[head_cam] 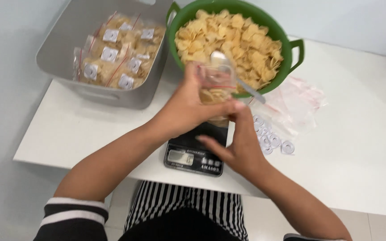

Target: Scooping chips into small plastic bags, weighing them on a digital scale, sealing the bags, and applying labels.

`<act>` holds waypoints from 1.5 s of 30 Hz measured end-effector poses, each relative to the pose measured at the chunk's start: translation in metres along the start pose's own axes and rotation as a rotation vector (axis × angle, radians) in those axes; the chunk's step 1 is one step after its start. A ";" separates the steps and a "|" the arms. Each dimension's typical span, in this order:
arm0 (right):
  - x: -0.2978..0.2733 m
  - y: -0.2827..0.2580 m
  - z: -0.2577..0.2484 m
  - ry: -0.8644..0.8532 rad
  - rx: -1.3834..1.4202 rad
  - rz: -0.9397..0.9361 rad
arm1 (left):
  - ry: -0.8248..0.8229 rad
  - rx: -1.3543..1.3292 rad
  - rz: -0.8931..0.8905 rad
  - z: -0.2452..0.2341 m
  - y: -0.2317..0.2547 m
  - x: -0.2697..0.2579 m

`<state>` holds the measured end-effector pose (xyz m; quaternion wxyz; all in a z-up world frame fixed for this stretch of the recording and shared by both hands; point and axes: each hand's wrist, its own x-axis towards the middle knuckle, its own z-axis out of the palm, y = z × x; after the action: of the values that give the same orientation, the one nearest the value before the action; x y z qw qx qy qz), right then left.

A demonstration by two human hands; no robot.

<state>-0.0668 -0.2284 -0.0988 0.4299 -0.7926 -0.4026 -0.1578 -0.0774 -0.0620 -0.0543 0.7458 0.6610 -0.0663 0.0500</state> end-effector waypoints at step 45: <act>-0.058 0.179 -0.011 0.178 -0.038 -0.433 | 0.042 0.909 1.414 -0.100 -0.138 0.008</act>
<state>0.0364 -0.3217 -0.2267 0.4046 -0.6788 -0.5207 -0.3232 -0.0435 0.0208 -0.2003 0.2010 0.6987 -0.4244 0.5397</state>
